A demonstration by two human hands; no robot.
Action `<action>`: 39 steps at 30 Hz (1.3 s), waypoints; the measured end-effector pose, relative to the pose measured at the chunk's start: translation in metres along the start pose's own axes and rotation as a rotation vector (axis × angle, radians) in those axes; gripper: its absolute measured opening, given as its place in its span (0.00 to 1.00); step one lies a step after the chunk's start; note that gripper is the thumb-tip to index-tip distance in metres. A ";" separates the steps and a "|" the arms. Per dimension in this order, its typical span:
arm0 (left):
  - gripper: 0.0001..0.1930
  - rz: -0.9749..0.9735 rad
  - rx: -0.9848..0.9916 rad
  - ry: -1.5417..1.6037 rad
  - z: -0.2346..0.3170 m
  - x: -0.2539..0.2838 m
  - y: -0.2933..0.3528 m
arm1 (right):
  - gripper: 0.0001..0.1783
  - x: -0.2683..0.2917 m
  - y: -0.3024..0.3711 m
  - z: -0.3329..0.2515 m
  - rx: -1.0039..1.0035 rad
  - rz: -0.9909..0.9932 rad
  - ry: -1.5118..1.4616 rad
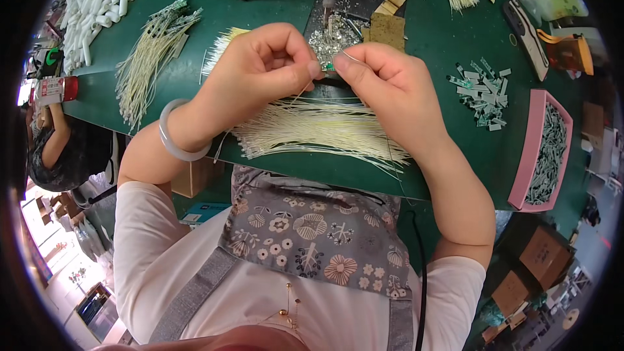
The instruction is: Soldering wires to small green circuit boards at a factory workbench.
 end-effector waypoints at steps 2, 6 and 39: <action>0.06 0.027 -0.005 0.028 0.001 0.001 0.002 | 0.11 0.000 0.003 0.000 0.007 0.012 0.011; 0.05 -0.023 0.050 0.050 0.000 0.000 0.006 | 0.12 -0.003 0.007 0.000 0.005 0.005 0.043; 0.05 0.140 -0.138 -0.247 0.019 0.009 0.006 | 0.05 0.006 0.014 -0.030 0.402 0.207 0.144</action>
Point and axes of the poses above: each hand's wrist, its own y-axis away from the middle knuckle, its own x-axis out of the back of the hand, z = x × y, the point moved 9 cm from there along -y, towards the middle knuckle, and after that the axes turned 6 degrees about y, right-handed, at the moved point
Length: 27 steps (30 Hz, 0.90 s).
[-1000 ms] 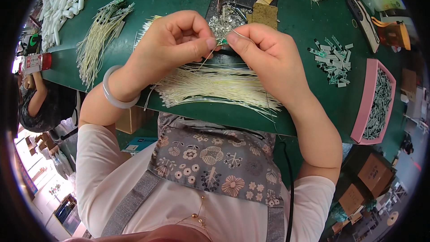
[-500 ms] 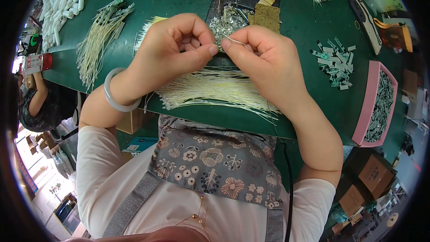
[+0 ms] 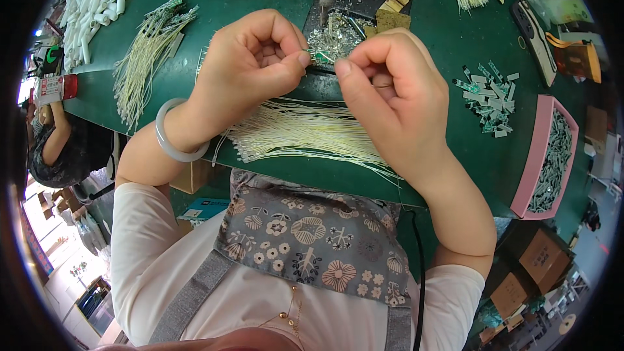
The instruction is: Soldering wires to small green circuit boards at a factory workbench.
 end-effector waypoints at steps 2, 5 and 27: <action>0.05 0.006 0.000 -0.007 -0.001 0.000 -0.001 | 0.05 0.002 0.000 -0.014 0.150 0.063 0.177; 0.05 0.028 -0.011 -0.006 -0.002 0.001 -0.003 | 0.05 0.000 0.002 -0.017 0.166 0.081 0.232; 0.06 0.070 -0.067 -0.021 0.009 0.002 -0.014 | 0.05 0.009 -0.004 -0.024 0.253 0.205 0.301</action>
Point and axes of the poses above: each hand's wrist, its own y-axis away from the middle knuckle, its own x-axis out of the back of the hand, z = x × y, the point moved 9 cm from there along -y, towards the middle knuckle, and after that the axes turned 6 degrees about y, right-handed, at the moved point
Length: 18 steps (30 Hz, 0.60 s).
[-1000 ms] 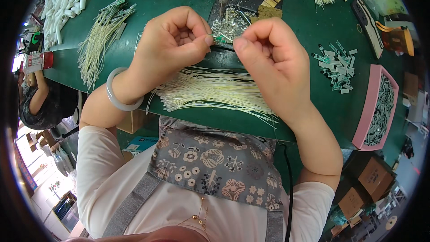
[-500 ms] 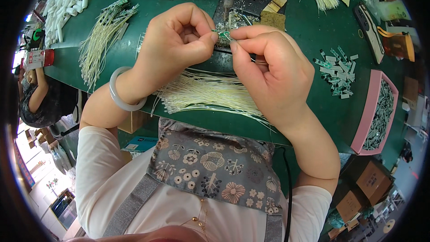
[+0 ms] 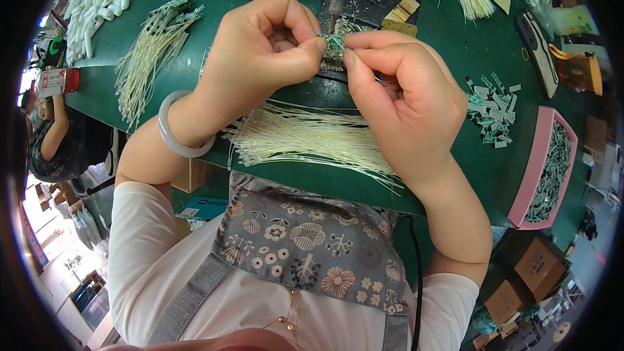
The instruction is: Soldering wires to small green circuit boards at a factory workbench.
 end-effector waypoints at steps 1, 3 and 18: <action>0.06 -0.004 -0.001 0.002 0.000 0.000 0.000 | 0.05 0.000 0.000 0.000 -0.001 0.006 -0.011; 0.06 -0.006 -0.002 0.012 0.001 0.000 -0.001 | 0.05 0.001 -0.001 0.001 -0.003 0.012 -0.019; 0.06 0.000 -0.023 -0.016 0.008 0.003 -0.002 | 0.05 0.001 -0.004 -0.001 -0.010 0.028 -0.047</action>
Point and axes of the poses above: each hand's wrist, its own y-axis away from the middle knuckle, its own x-axis out of the back of the hand, z = x × y, the point moved 9 cm from there along -y, towards the middle knuckle, and after that the axes turned 6 degrees about y, right-handed, at the moved point
